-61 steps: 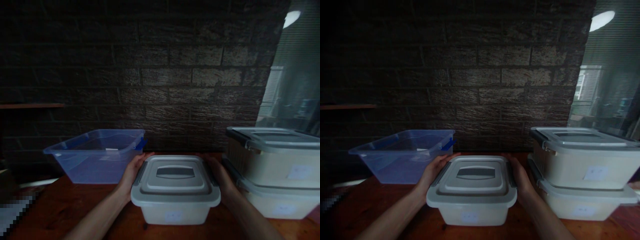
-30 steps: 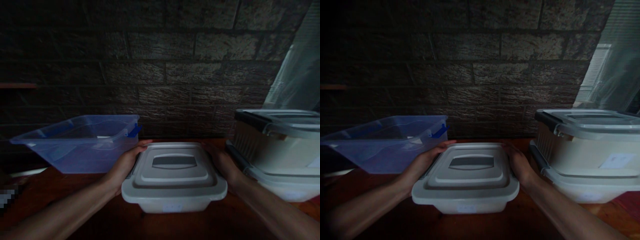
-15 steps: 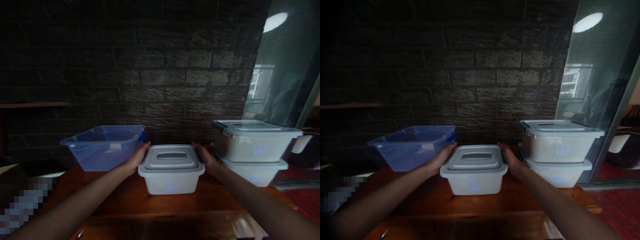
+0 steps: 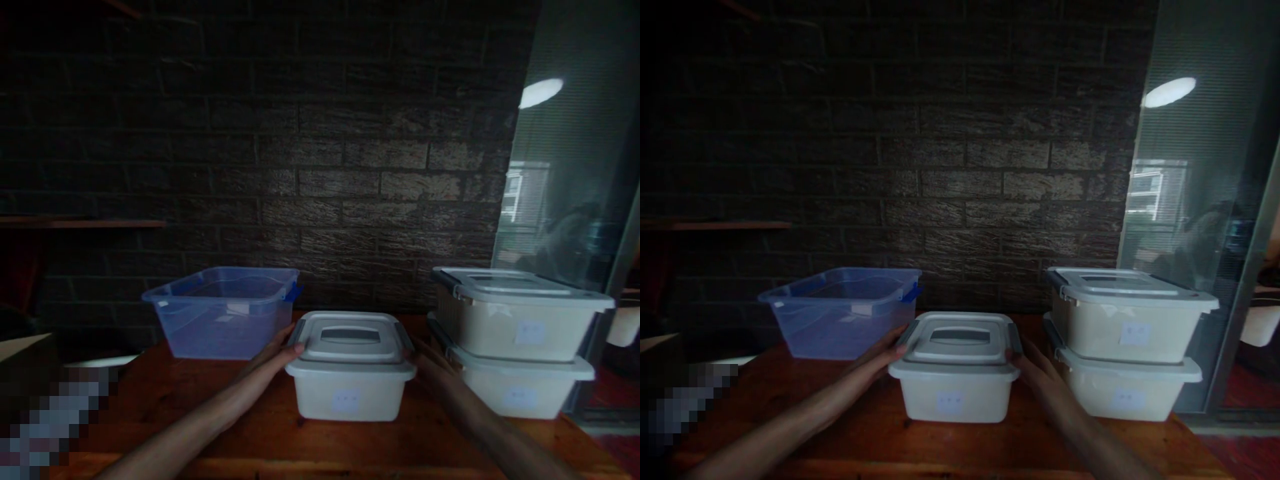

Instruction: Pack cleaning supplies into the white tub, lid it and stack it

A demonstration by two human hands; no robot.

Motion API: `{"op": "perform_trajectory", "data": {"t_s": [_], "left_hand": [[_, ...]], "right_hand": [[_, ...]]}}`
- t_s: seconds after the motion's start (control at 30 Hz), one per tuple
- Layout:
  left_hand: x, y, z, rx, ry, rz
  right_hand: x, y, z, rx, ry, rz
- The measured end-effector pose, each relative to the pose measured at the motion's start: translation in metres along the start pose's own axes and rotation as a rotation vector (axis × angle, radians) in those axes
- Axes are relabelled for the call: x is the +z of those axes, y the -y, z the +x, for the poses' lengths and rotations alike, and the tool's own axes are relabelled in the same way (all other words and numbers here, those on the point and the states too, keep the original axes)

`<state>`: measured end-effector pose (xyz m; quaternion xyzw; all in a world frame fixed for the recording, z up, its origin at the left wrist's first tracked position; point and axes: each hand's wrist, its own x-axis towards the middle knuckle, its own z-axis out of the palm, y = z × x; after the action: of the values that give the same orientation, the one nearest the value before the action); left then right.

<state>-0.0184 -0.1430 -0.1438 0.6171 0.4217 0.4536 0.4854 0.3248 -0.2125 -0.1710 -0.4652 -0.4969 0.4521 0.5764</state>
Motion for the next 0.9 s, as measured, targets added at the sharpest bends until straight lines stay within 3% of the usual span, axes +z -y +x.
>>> {"op": "perform_trajectory", "data": {"t_s": [0.1, 0.2, 0.3, 0.53, 0.9], "left_hand": [[0.008, -0.009, -0.014, 0.122, 0.079, 0.087], [0.015, -0.017, -0.021, 0.151, 0.17, 0.078], [0.018, -0.015, -0.022, 0.165, 0.123, 0.051], [0.024, -0.004, -0.021, 0.143, 0.061, -0.028], [0.032, -0.027, -0.037, 0.12, -0.071, 0.027]], "right_hand": [[0.008, 0.013, -0.013, -0.008, 0.042, -0.039], [0.016, 0.026, -0.017, -0.074, 0.17, -0.009], [0.019, 0.029, -0.017, -0.141, 0.28, 0.044], [0.022, 0.019, -0.014, -0.21, 0.318, 0.133], [0.026, 0.031, -0.023, -0.248, 0.324, 0.135]]}}
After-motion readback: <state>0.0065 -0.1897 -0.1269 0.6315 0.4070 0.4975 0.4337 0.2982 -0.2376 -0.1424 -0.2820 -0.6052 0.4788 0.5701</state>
